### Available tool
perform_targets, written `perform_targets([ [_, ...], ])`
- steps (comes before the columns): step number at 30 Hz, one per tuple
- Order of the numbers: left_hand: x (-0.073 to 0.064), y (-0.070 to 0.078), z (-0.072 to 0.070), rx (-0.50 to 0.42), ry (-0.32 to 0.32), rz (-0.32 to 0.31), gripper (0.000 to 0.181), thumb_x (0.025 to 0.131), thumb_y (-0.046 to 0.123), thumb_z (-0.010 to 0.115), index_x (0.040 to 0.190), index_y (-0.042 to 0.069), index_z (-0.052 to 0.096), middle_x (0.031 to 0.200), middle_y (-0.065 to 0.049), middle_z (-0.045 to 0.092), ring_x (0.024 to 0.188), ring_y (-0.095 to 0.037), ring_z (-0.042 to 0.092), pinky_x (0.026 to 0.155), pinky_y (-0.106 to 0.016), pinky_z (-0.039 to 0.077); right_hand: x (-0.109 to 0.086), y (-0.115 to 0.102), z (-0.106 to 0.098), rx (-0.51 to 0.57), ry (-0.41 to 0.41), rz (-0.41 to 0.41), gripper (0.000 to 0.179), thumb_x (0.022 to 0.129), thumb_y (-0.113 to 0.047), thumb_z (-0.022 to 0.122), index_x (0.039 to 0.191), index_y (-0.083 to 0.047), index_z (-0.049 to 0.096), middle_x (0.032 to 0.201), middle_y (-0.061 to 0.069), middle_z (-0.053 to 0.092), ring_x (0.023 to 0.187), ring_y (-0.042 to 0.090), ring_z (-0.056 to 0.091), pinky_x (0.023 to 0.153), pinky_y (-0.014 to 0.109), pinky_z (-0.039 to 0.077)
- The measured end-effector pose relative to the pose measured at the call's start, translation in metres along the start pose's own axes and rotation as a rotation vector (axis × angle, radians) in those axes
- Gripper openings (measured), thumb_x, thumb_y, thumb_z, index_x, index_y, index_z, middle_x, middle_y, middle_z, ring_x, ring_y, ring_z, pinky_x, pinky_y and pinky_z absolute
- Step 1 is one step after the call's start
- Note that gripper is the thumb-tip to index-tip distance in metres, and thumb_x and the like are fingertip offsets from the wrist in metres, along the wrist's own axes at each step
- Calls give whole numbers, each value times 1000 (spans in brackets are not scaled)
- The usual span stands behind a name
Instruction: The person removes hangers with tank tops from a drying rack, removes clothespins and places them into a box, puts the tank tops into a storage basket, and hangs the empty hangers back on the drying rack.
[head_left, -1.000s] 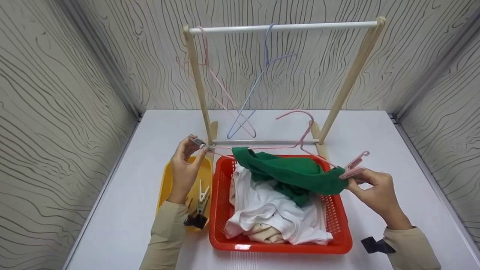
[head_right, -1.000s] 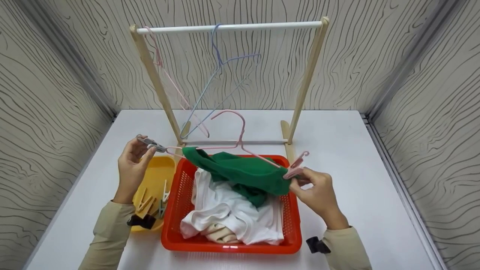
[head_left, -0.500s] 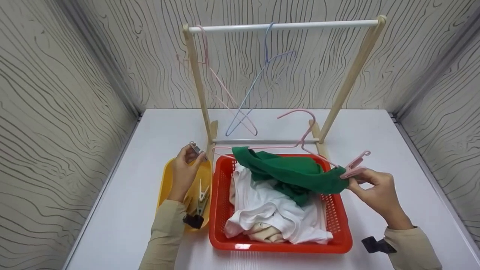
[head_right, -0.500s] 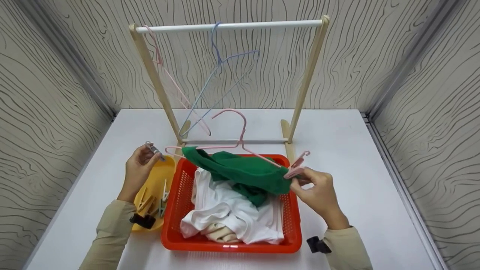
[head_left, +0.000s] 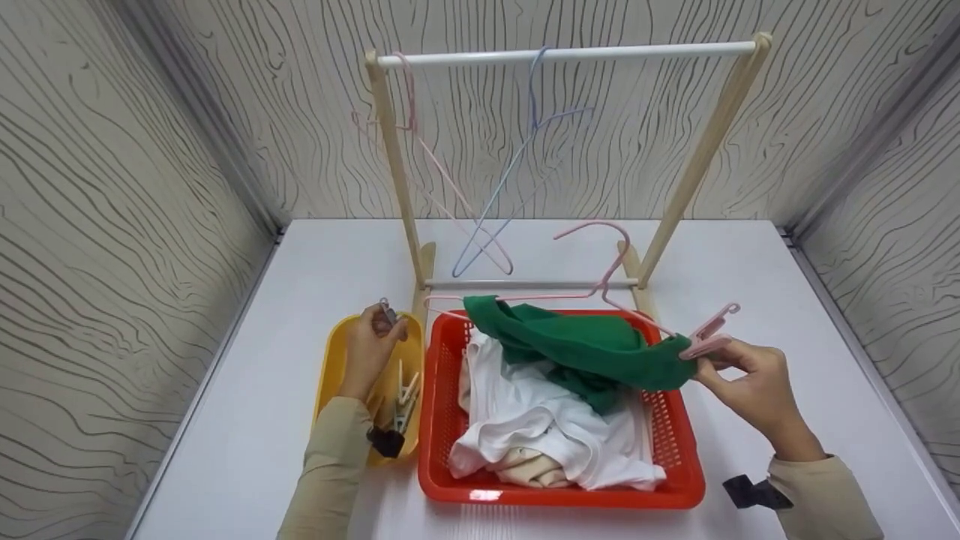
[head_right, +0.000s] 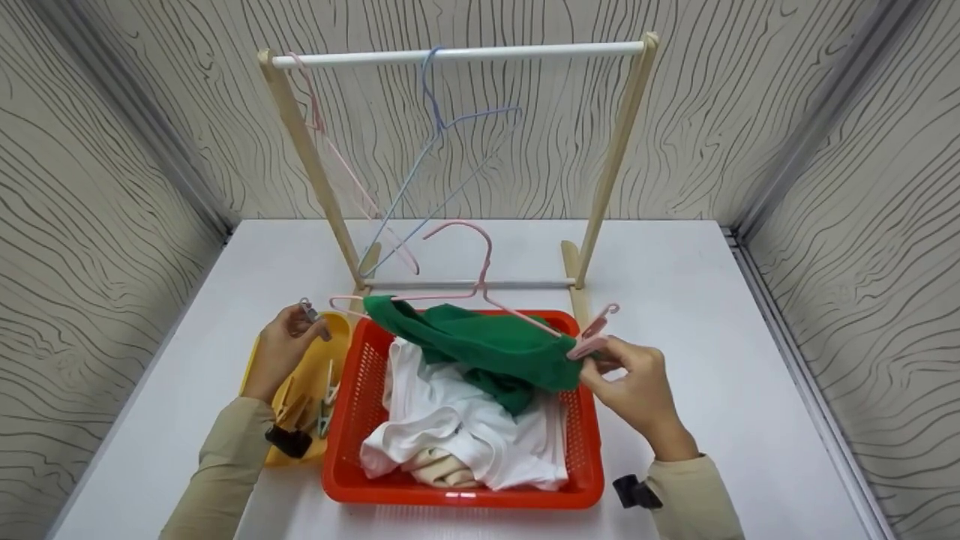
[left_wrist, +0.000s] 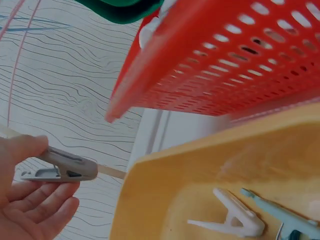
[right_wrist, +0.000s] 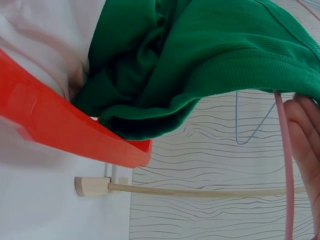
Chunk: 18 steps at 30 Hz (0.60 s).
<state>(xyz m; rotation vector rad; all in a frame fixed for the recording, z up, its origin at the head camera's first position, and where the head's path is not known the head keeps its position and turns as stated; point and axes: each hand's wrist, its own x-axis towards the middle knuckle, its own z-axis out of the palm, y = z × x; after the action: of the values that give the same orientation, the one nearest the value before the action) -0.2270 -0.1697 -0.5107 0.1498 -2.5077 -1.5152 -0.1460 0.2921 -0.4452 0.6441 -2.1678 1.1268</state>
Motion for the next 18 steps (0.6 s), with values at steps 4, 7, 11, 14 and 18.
perform_targets([
  [4, 1, -9, 1, 66, -60, -86, 33, 90, 13, 67, 115, -5, 56, 96, -19, 68, 79, -20, 65, 74, -29, 59, -1, 0, 0, -11, -2, 9, 28, 60, 25, 64, 80, 6, 70, 92, -33, 66, 79, -23, 60, 74, 0, 48],
  [7, 0, -16, 1, 105, -90, -152, 28, 90, 13, 66, 111, -3, 56, 94, -18, 66, 77, -18, 63, 68, -26, 57, -1, 0, 1, -15, -5, 13, 28, 60, 25, 64, 81, 6, 70, 90, -31, 68, 77, -23, 60, 73, 0, 48],
  [11, -2, -23, 1, 148, -126, -234, 23, 91, 14, 64, 106, -1, 56, 90, -15, 63, 75, -18, 61, 65, -26, 56, -3, 1, 1, -7, -6, 15, 29, 60, 25, 64, 81, 7, 70, 90, -31, 68, 77, -22, 60, 73, 0, 48],
  [14, -4, -27, 1, 224, -149, -237, 26, 92, 15, 62, 109, -5, 58, 92, -21, 66, 76, -24, 65, 68, -32, 59, -3, 2, 1, -4, -4, 14, 29, 59, 25, 64, 81, 7, 70, 91, -33, 66, 77, -22, 60, 74, 0, 48],
  [18, -5, -29, 1, 379, -152, -176, 28, 91, 15, 62, 101, -12, 63, 84, -23, 67, 69, -24, 63, 66, -36, 58, -3, 2, 1, -3, 0, 4, 28, 59, 25, 64, 79, 6, 70, 89, -31, 67, 76, -22, 60, 74, 0, 48],
])
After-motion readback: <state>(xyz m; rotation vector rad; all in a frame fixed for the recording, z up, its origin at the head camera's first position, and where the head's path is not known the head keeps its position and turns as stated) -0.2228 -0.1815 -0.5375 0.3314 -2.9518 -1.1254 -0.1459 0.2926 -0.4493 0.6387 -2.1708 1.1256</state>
